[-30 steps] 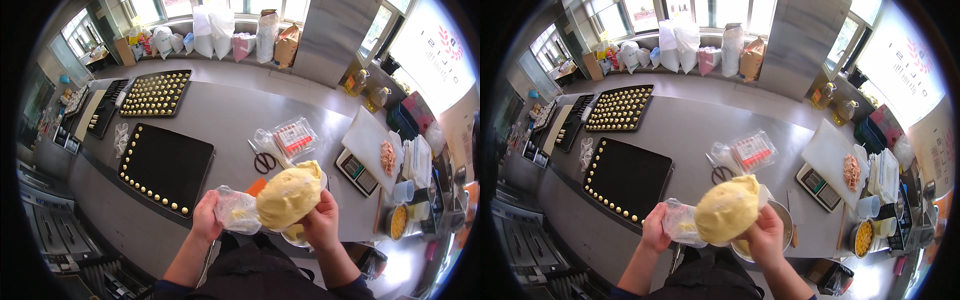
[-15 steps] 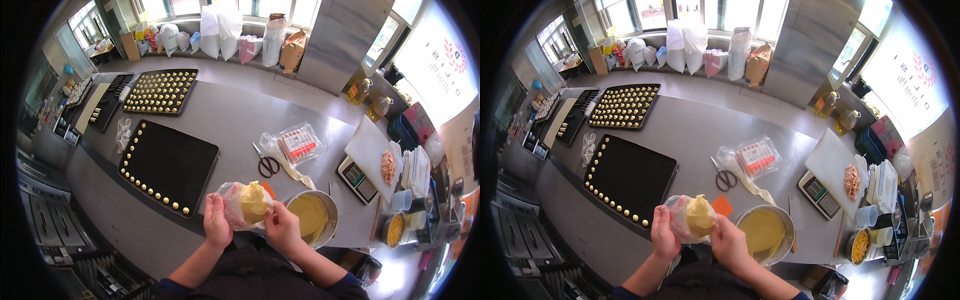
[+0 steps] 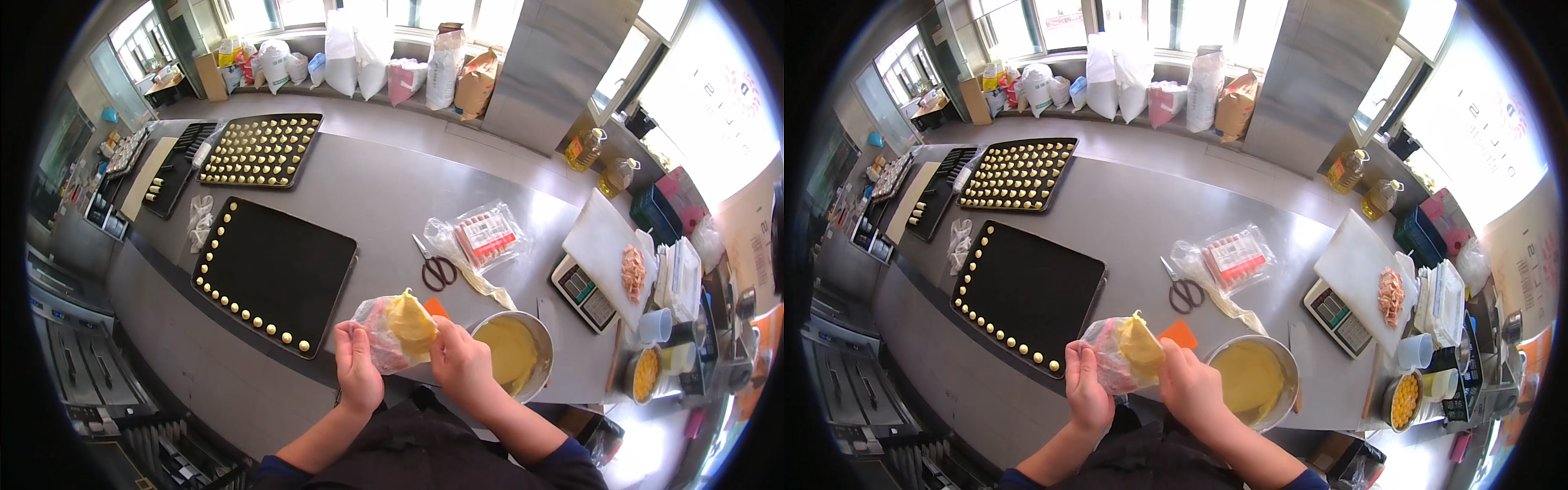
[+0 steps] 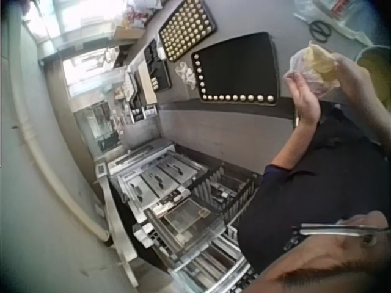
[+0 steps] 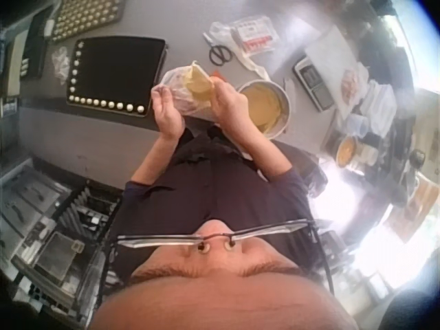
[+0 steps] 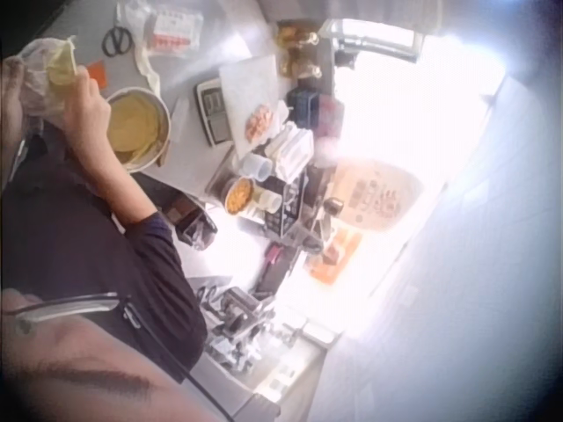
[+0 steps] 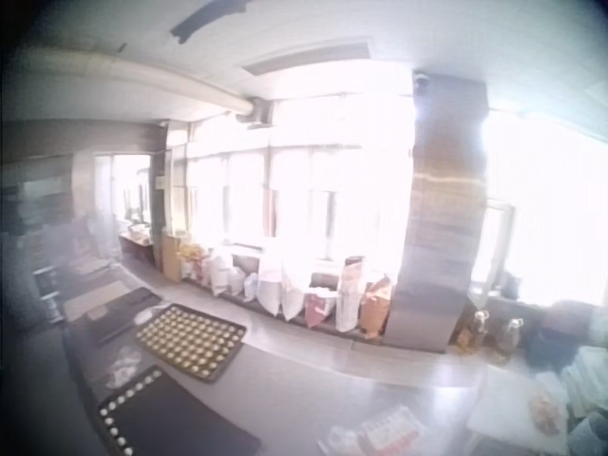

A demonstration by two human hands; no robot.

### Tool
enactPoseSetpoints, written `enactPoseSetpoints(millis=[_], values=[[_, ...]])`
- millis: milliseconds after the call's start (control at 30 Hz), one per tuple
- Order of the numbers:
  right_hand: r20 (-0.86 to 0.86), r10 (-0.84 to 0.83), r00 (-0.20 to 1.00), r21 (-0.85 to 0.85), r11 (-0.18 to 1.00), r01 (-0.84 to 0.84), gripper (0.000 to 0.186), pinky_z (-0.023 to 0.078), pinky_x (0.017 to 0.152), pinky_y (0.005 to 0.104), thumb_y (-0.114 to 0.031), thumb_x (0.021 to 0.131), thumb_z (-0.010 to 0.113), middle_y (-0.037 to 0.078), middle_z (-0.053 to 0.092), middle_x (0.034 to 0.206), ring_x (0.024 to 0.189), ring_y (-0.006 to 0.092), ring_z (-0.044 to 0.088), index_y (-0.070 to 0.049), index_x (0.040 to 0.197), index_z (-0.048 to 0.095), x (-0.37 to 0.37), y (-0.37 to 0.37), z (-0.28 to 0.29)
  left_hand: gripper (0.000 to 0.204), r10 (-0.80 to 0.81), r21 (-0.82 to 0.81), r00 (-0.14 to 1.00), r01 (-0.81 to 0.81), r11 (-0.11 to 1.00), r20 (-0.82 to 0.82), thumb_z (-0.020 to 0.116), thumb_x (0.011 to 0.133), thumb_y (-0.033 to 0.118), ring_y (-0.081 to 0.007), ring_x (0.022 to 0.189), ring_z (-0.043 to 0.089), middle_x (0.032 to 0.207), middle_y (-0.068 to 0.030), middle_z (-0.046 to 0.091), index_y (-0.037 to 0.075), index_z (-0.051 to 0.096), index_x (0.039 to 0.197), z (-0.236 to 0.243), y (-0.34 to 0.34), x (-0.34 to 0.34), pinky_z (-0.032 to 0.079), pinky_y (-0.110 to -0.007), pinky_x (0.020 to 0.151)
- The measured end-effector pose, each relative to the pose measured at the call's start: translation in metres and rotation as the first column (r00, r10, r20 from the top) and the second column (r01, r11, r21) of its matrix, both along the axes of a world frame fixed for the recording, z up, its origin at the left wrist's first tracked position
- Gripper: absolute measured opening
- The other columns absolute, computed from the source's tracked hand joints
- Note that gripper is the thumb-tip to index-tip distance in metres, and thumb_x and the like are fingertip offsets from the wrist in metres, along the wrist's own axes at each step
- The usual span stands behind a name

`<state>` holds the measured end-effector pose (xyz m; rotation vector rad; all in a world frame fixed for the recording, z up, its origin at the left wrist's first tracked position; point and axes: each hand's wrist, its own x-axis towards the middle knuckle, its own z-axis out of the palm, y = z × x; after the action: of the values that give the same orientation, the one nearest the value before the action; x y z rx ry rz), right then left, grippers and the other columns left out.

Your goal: The person uses a piping bag to squeeze small dollops of yellow batter onto a black baking tray in neat rows. They refill the piping bag from a metal bowl and continue piping additional rows on a second tray.

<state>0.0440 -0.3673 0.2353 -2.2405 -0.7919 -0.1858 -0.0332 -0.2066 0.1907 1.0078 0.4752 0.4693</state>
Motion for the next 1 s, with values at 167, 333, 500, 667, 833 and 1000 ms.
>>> enactPoseSetpoints(millis=[167,333,500,667,833,1000], values=[[-0.019,0.02,1.0,-0.184,0.983,-0.023,0.041,0.057,0.057,0.0422,-0.004,0.088,0.073,0.012,0.065,0.084,0.064,0.0329,0.069,-0.005,0.128,0.066,-0.009,0.007,-0.011,0.018,0.038,0.147,0.999,-0.036,0.989,-0.012,0.039,0.121,0.024,-0.0103,0.109,0.058,0.12,-0.0047,0.058,0.008,0.046,0.124,-0.001,-0.01,0.008,0.052,-0.03,0.099],[-0.057,0.127,0.99,-0.235,0.962,-0.137,0.042,0.057,0.055,0.0416,-0.004,0.089,0.068,0.014,0.066,0.086,0.064,0.0318,0.07,0.0,0.13,0.063,-0.018,0.012,-0.018,0.019,0.068,0.369,0.995,-0.035,0.929,-0.079,0.04,0.12,0.025,-0.0084,0.104,0.051,0.116,-0.0044,0.055,0.006,0.046,0.123,-0.002,-0.01,0.016,0.047,-0.027,0.096],[-0.028,0.236,0.971,-0.183,0.954,-0.237,0.047,0.056,0.054,0.0399,-0.002,0.087,0.067,0.014,0.066,0.086,0.064,0.0302,0.071,0.002,0.133,0.06,-0.027,0.009,-0.009,0.019,0.048,0.329,0.992,-0.009,0.944,-0.113,0.039,0.121,0.023,-0.0082,0.105,0.053,0.115,-0.0052,0.056,0.006,0.046,0.121,-0.008,-0.005,0.016,0.051,-0.028,0.093],[0.019,0.323,0.946,-0.137,0.938,-0.317,0.053,0.056,0.054,0.0386,-0.003,0.084,0.07,0.012,0.064,0.085,0.065,0.0282,0.071,0.002,0.136,0.061,-0.029,0.006,0.025,0.019,0.042,0.211,0.996,-0.025,0.977,-0.075,0.037,0.121,0.023,-0.0084,0.106,0.055,0.115,-0.0051,0.057,0.006,0.046,0.12,-0.018,0.001,0.013,0.053,-0.028,0.092],[0.116,0.229,0.966,0.184,0.951,-0.247,0.048,0.06,0.061,0.0385,0.006,0.082,0.071,0.016,0.073,0.095,0.073,0.0301,0.075,0.002,0.129,0.068,-0.017,-0.001,0.069,0.018,0.043,0.119,0.998,-0.037,0.992,-0.043,0.037,0.121,0.022,-0.0086,0.108,0.056,0.116,-0.0045,0.058,0.006,0.047,0.12,-0.022,0.011,0.011,0.053,-0.028,0.096],[0.135,-0.099,0.986,0.28,0.958,0.058,0.016,0.061,0.069,0.0335,0.005,0.098,0.066,0.017,0.078,0.092,0.077,0.025,0.08,0.006,0.114,0.068,0.0,-0.035,0.093,0.017,0.055,0.064,0.998,-0.056,0.996,0.007,0.04,0.12,0.023,-0.0093,0.11,0.059,0.12,-0.0048,0.061,0.008,0.048,0.12,-0.012,0.01,0.011,0.054,-0.03,0.098]])
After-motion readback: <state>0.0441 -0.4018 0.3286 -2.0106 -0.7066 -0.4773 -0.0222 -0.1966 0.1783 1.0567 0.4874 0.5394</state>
